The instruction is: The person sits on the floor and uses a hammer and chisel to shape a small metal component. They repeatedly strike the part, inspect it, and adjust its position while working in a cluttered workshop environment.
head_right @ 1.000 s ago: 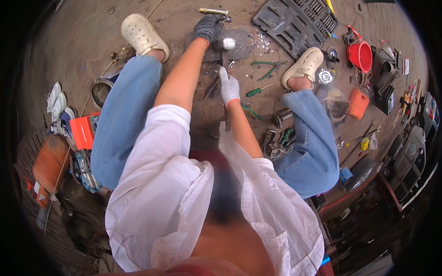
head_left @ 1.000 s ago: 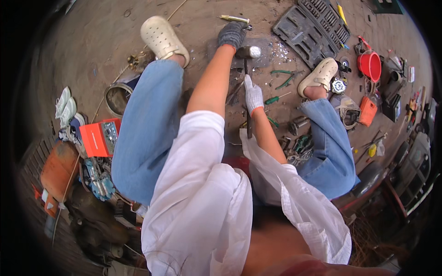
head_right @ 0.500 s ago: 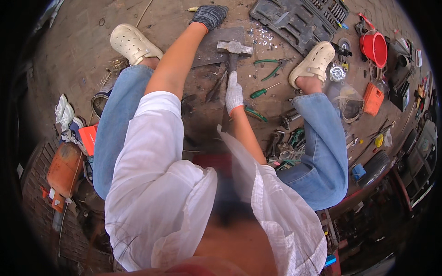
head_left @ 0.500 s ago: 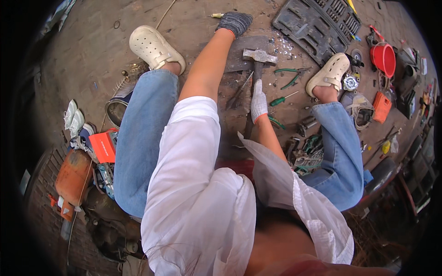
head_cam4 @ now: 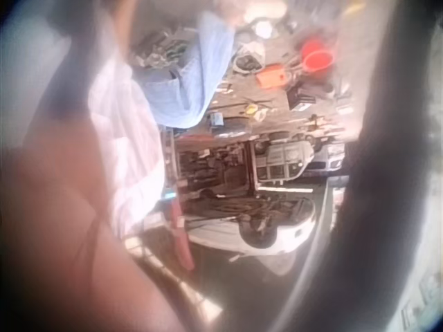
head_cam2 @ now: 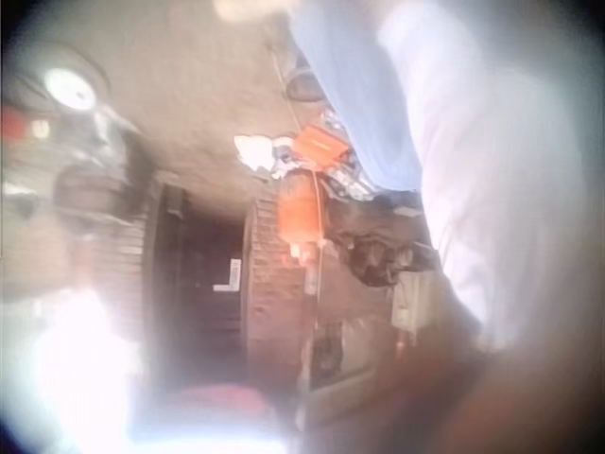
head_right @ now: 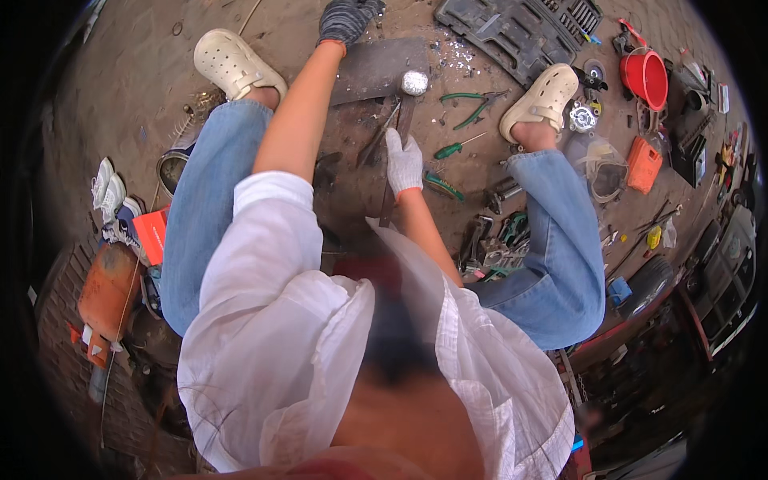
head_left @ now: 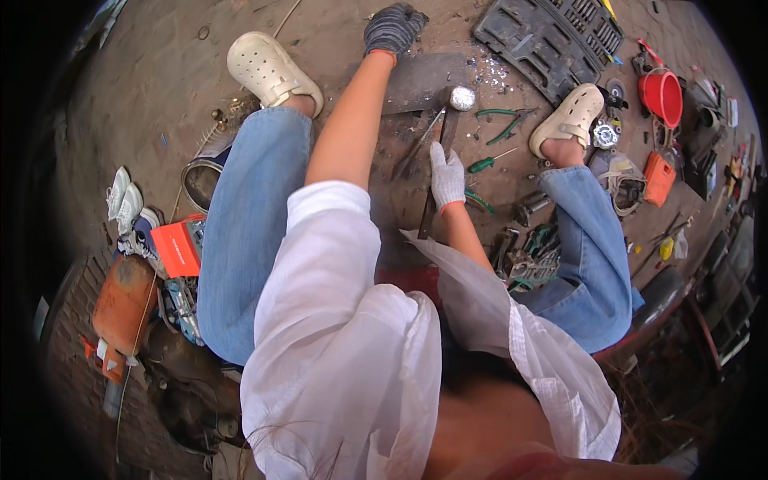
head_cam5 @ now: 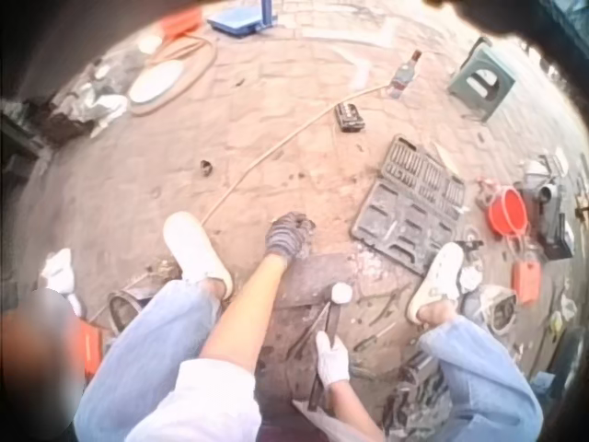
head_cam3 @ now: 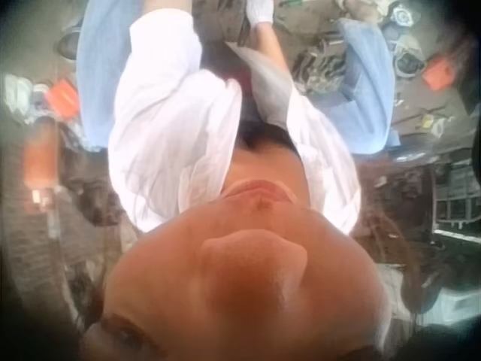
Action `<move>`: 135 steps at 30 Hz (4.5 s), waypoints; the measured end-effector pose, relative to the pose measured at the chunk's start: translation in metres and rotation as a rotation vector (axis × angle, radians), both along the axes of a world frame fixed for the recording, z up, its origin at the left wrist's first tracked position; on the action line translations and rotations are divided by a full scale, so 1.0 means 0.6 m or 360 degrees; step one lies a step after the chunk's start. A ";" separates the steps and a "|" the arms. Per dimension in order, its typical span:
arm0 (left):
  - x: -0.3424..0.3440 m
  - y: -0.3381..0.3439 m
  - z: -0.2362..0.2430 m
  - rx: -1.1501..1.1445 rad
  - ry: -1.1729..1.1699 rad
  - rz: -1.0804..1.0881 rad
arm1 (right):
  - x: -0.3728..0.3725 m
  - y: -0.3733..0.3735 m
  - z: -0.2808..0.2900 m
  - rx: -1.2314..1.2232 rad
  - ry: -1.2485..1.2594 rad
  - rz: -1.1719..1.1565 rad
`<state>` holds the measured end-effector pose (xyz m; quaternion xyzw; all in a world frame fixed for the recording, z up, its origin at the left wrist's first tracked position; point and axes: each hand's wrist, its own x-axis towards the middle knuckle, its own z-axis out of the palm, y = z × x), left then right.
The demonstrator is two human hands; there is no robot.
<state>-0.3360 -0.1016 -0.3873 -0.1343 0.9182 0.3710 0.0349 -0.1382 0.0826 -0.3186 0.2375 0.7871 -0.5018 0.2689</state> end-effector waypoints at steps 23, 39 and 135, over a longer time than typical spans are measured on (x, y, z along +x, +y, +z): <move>0.242 0.020 -0.009 0.0550 -0.0035 0.0710 | -0.042 -0.040 0.072 0.0262 0.0296 0.0238; 0.326 0.004 0.011 0.0533 0.0167 0.1799 | -0.019 -0.099 -0.023 0.0575 0.0219 0.0352; 0.284 -0.030 -0.030 -0.0024 -0.0330 0.1153 | 0.010 0.003 0.018 0.0326 -0.0196 0.0213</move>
